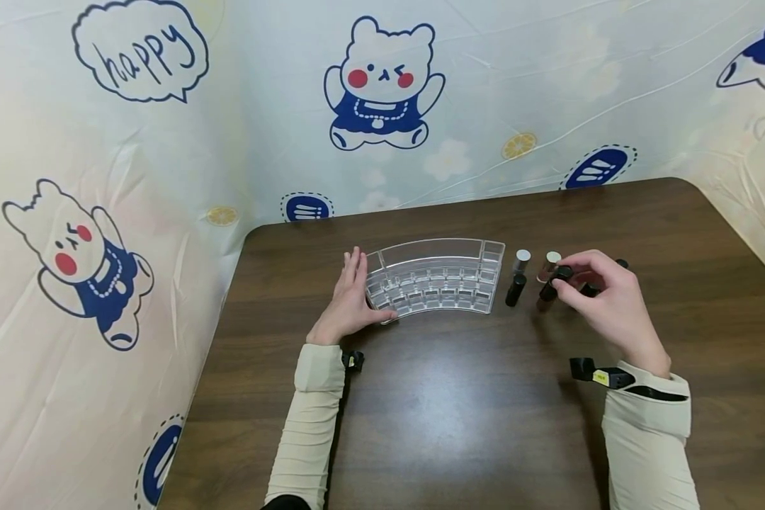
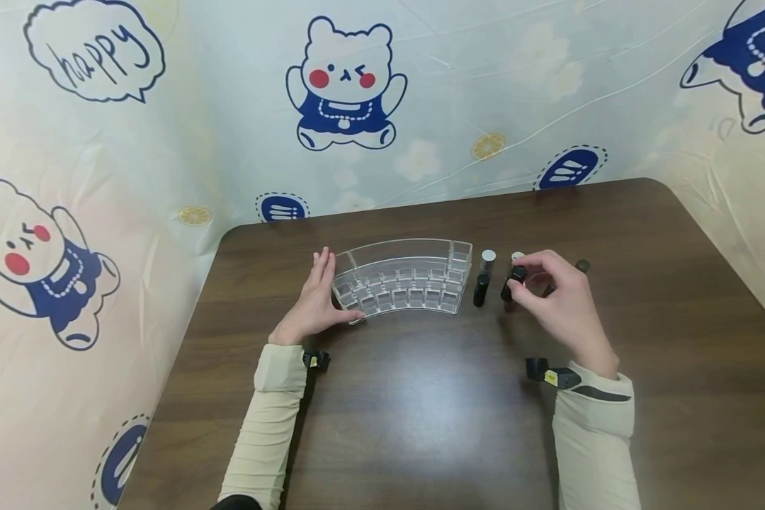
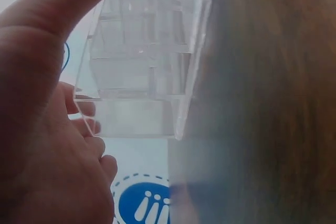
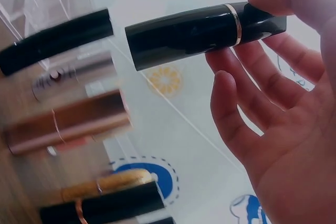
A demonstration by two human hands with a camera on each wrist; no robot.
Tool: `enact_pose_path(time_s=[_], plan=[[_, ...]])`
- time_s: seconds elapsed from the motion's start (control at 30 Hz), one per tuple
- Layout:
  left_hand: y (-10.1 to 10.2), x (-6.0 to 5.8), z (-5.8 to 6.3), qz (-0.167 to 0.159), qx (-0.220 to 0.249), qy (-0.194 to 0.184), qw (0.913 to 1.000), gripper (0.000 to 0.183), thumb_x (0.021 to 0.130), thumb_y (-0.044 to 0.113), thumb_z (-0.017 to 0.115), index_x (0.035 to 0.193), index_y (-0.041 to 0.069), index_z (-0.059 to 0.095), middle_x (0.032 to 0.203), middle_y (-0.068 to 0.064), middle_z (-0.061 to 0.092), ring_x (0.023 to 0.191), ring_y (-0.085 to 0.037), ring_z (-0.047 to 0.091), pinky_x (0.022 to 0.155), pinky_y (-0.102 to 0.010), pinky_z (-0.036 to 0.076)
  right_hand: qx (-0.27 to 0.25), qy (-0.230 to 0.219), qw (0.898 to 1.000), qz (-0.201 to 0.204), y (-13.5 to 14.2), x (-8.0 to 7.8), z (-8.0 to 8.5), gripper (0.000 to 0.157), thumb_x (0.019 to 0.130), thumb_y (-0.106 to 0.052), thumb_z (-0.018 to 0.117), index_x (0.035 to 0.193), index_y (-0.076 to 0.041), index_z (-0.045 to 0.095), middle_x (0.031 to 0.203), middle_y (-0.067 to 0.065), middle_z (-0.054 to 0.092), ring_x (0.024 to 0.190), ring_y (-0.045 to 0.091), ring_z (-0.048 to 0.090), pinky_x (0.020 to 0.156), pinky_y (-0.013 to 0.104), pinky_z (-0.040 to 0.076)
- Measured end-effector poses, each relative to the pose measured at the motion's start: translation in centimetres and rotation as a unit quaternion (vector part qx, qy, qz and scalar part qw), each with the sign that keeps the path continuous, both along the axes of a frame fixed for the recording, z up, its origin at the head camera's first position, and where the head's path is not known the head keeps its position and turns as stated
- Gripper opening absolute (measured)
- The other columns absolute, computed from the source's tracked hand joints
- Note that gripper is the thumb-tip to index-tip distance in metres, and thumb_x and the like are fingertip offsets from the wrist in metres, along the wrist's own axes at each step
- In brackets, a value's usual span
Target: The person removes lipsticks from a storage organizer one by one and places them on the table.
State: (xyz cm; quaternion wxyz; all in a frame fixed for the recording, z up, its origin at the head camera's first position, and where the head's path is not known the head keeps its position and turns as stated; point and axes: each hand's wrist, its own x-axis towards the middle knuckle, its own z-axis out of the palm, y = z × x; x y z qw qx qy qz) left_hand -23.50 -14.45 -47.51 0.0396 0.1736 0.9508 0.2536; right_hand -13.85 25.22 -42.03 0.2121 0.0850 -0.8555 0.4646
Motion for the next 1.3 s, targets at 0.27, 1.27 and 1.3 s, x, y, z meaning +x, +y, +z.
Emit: enact_pose_path(time_s=[0.27, 1.27, 1.3], plan=[[0.2, 0.1, 0.0, -0.005, -0.016, 0.013, 0.9998, 0.130, 0.069, 0.058, 0.080, 0.155, 0.007, -0.003, 0.161, 0.001, -0.022, 0.149, -0.025, -0.019, 0.121, -0.053, 0.005, -0.013, 0.016, 0.999, -0.028, 1.9, 1.0, 0.3, 0.026, 0.081, 0.004, 0.072, 0.106, -0.002, 0.067, 0.092, -0.019, 0.060, 0.079, -0.004, 0.057, 0.070, 0.005, 0.043], [0.6, -0.1, -0.1, -0.008, -0.026, 0.032, 0.9991, 0.126, 0.069, 0.057, 0.081, 0.155, 0.003, 0.007, 0.164, -0.009, -0.008, 0.150, -0.022, -0.016, 0.121, -0.051, 0.007, -0.066, -0.006, 0.990, -0.123, 6.5, 3.2, -0.5, 0.030, 0.084, 0.002, 0.069, 0.113, 0.001, 0.066, 0.101, -0.021, 0.063, 0.082, -0.004, 0.058, 0.075, 0.002, 0.044], [0.6, -0.1, -0.1, -0.008, -0.026, 0.030, 0.9992, 0.126, 0.069, 0.057, 0.080, 0.155, 0.004, 0.006, 0.164, -0.008, -0.009, 0.150, -0.021, -0.016, 0.121, -0.050, 0.007, -0.068, -0.005, 0.990, -0.123, 6.6, 3.2, -0.5, 0.030, 0.083, 0.003, 0.069, 0.113, 0.003, 0.065, 0.100, -0.021, 0.063, 0.082, -0.004, 0.058, 0.075, 0.002, 0.044]])
